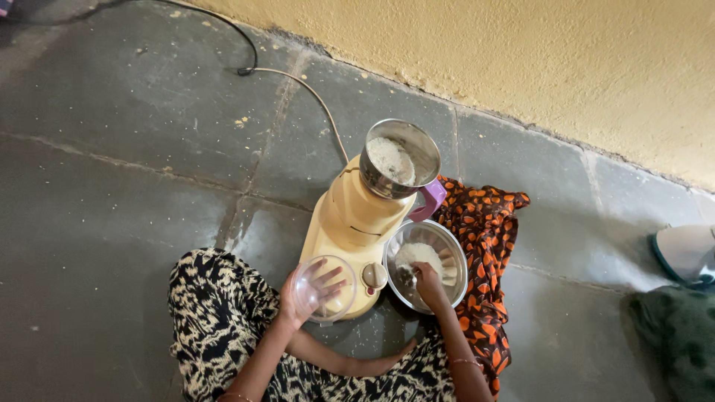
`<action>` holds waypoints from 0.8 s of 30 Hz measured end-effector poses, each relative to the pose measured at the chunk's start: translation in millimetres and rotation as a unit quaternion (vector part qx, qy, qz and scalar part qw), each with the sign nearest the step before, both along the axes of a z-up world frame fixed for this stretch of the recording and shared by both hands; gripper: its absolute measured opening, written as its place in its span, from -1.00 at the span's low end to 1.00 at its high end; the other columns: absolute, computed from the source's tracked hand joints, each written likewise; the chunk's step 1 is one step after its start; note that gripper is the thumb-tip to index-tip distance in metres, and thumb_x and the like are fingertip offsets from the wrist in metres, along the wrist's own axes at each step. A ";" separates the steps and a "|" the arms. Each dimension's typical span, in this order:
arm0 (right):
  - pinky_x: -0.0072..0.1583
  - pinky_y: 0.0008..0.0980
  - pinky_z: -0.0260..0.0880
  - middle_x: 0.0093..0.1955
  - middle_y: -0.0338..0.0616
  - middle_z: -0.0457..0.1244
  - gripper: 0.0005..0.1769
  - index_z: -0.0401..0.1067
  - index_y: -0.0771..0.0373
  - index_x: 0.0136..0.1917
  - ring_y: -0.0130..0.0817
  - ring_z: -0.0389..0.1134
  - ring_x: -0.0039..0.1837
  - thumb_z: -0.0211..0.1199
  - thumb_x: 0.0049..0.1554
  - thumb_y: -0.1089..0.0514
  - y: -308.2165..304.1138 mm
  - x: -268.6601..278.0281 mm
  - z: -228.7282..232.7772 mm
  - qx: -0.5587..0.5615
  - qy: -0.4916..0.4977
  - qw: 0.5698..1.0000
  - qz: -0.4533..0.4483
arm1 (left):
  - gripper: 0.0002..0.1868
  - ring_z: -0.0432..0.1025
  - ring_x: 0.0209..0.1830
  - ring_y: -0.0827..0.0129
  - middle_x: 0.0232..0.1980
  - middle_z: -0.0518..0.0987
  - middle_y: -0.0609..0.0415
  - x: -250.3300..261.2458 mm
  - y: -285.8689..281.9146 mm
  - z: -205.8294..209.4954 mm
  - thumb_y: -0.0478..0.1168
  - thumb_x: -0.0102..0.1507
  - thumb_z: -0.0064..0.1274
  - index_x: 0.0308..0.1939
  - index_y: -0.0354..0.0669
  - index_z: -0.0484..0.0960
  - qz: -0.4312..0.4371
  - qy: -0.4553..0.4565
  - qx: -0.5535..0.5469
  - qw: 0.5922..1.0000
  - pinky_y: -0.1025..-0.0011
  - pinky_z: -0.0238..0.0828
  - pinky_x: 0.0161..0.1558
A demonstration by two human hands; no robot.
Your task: The person sits on the floor and uses a blender to grind white grains. They repeatedly pour grains from a metal bowl into the blender jar, secure the lid, operate the machine, and then pour the ground contents back into the bowl. This cycle is performed multiple times to process the entire batch.
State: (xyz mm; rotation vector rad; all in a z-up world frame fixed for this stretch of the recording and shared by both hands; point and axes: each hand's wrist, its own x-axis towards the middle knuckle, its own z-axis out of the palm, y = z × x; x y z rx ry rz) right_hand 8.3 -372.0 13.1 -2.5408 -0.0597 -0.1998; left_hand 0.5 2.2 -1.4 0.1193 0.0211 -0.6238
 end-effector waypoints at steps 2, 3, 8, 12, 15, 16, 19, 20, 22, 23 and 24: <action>0.17 -0.07 0.39 0.07 0.23 0.37 -0.72 0.51 0.34 0.11 0.18 0.40 0.10 0.09 0.19 0.25 -1.8 8.4 4.0 -0.031 0.118 0.991 0.055 | -0.32 0.24 0.39 -0.49 0.46 0.28 -0.44 4.3 1.7 3.0 0.21 0.39 -0.34 0.39 -0.20 0.31 0.006 -0.017 -0.016 1.000 -0.17 0.24 0.36; 0.17 -0.07 0.39 0.06 0.23 0.38 -0.73 0.54 0.33 0.09 0.17 0.40 0.11 0.13 0.17 0.24 -1.9 5.4 3.8 -0.045 0.179 0.980 0.080 | -0.32 0.25 0.39 -0.49 0.46 0.29 -0.44 0.5 2.7 4.2 0.21 0.39 -0.34 0.40 -0.21 0.31 0.007 -0.023 -0.022 0.999 -0.18 0.25 0.35; 0.11 -0.08 0.43 0.02 0.16 0.37 -0.76 0.55 0.33 -0.01 0.09 0.40 0.03 0.11 0.17 0.20 -27.2 7.7 10.1 -0.048 0.218 0.974 -0.035 | -0.30 0.26 0.38 -0.48 0.44 0.30 -0.46 0.9 3.7 9.8 0.22 0.39 -0.35 0.40 -0.22 0.30 0.015 -0.013 0.016 1.000 -0.19 0.27 0.34; 0.09 -0.10 0.44 -0.04 0.22 0.37 -0.75 0.56 0.39 -0.12 0.05 0.39 0.03 0.20 0.13 0.15 -39.0 0.2 4.8 -0.201 0.167 0.963 0.068 | -0.32 0.26 0.38 -0.48 0.45 0.29 -0.45 -0.5 0.8 7.6 0.22 0.40 -0.35 0.39 -0.20 0.29 0.002 0.014 0.002 1.000 -0.16 0.26 0.34; 0.36 -0.17 0.34 0.23 0.02 0.37 -0.70 0.51 0.24 0.11 -0.10 0.37 0.35 0.14 0.26 0.02 -35.1 -1.3 1.5 -0.398 0.189 0.898 -0.011 | -0.32 0.24 0.37 -0.49 0.46 0.28 -0.47 0.0 0.6 6.3 0.21 0.39 -0.34 0.39 -0.22 0.31 0.013 0.005 -0.004 1.000 -0.17 0.26 0.34; 0.42 -0.05 0.19 0.36 0.20 0.17 -0.42 0.26 0.37 0.28 0.06 0.17 0.44 0.27 0.14 -0.03 -27.1 6.4 0.9 -0.289 0.178 0.933 -0.123 | -0.32 0.23 0.38 -0.49 0.46 0.27 -0.47 5.6 4.1 8.3 0.20 0.40 -0.34 0.39 -0.22 0.31 0.012 -0.009 -0.007 1.000 -0.17 0.25 0.35; 0.54 0.17 -0.30 0.60 0.51 -0.43 0.49 -0.46 0.56 0.57 0.35 -0.45 0.61 0.54 -0.09 -0.21 -3.3 4.2 -6.8 -0.041 0.173 0.934 -0.310 | -0.33 0.22 0.40 -0.50 0.48 0.25 -0.46 -1.0 2.6 7.5 0.20 0.41 -0.34 0.40 -0.22 0.32 0.007 -0.012 -0.015 1.000 -0.17 0.24 0.36; 0.54 0.21 -0.48 0.59 0.53 -0.62 0.62 -0.67 0.55 0.53 0.37 -0.64 0.61 0.54 -0.08 -0.29 8.3 7.9 -12.8 -0.019 0.202 0.938 -0.282 | -0.33 0.22 0.40 -0.50 0.48 0.25 -0.46 -3.6 0.9 6.4 0.20 0.41 -0.34 0.39 -0.21 0.32 0.007 0.003 -0.012 1.000 -0.17 0.23 0.36; 0.54 0.24 -0.64 0.58 0.55 -0.78 0.73 -0.84 0.54 0.51 0.38 -0.81 0.60 0.51 -0.09 -0.40 20.2 20.9 -17.3 -0.015 0.147 0.958 -0.244 | -0.33 0.22 0.40 -0.51 0.48 0.25 -0.45 1.7 -0.2 6.1 0.20 0.41 -0.34 0.39 -0.21 0.32 0.004 0.009 -0.019 1.000 -0.18 0.23 0.36; 0.54 0.24 -0.63 0.58 0.54 -0.75 0.71 -0.81 0.53 0.52 0.38 -0.78 0.61 0.47 -0.11 -0.42 28.0 28.8 -20.8 -0.034 0.067 0.969 -0.233 | -0.34 0.22 0.40 -0.51 0.48 0.25 -0.45 1.5 0.9 5.4 0.20 0.40 -0.34 0.39 -0.20 0.31 0.003 0.005 -0.030 1.000 -0.19 0.22 0.36; 0.55 0.24 -0.61 0.59 0.54 -0.72 0.70 -0.78 0.52 0.54 0.38 -0.75 0.61 0.42 -0.13 -0.44 34.3 33.0 -23.3 -0.053 -0.014 0.973 -0.222 | -0.34 0.22 0.40 -0.51 0.47 0.24 -0.45 0.8 2.9 4.6 0.20 0.40 -0.34 0.39 -0.20 0.31 0.002 0.002 -0.040 0.999 -0.20 0.22 0.37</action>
